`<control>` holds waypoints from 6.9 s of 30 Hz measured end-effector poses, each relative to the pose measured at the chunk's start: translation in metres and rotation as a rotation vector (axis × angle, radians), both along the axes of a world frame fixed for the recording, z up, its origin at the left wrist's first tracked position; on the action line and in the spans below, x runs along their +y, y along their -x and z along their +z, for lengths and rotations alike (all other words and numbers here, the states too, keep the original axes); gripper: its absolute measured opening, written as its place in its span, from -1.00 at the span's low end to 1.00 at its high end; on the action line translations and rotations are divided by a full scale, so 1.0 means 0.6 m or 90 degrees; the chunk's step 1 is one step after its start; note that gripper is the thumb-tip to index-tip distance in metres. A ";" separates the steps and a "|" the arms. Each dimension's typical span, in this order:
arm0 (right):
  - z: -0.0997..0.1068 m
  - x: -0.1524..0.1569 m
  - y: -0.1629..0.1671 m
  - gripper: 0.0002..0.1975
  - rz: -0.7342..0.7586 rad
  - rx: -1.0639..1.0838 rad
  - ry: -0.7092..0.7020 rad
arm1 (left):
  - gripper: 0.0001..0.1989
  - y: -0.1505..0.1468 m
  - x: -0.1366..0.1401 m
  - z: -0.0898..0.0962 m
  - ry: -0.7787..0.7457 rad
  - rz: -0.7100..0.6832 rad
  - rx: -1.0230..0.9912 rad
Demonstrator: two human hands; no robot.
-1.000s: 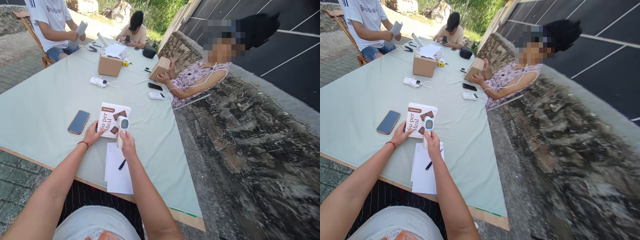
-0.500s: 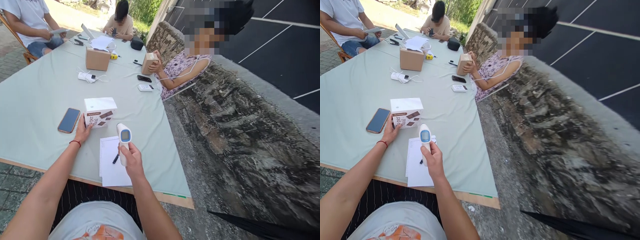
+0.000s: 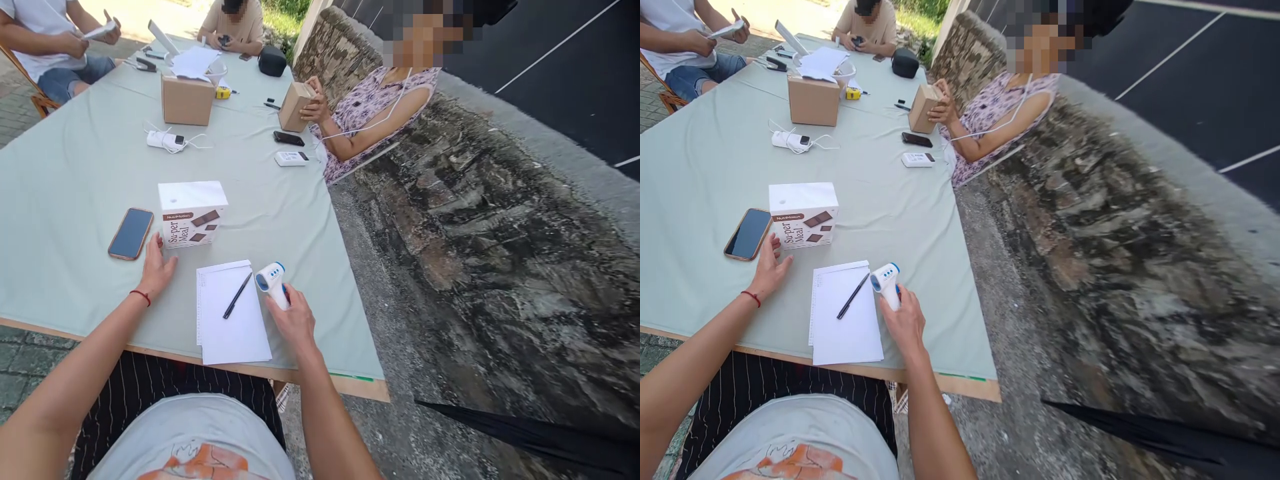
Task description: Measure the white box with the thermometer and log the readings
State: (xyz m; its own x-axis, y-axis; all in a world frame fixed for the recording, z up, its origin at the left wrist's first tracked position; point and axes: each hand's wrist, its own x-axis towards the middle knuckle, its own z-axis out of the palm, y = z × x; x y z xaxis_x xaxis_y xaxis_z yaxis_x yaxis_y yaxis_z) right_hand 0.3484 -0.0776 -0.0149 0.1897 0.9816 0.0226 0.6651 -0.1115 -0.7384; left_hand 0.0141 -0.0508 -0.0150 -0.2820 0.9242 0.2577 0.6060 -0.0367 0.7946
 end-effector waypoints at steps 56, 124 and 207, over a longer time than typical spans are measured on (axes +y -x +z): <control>-0.037 -0.018 0.193 -0.91 0.184 0.304 -0.050 | -0.73 -0.104 -0.113 0.007 0.052 -0.194 0.318; -0.036 -0.020 0.190 -0.93 0.164 0.290 -0.044 | -0.73 -0.105 -0.113 0.006 0.044 -0.198 0.331; -0.024 0.018 0.110 -0.68 0.215 -0.070 -0.282 | -0.52 -0.087 -0.106 0.000 0.027 -0.144 0.131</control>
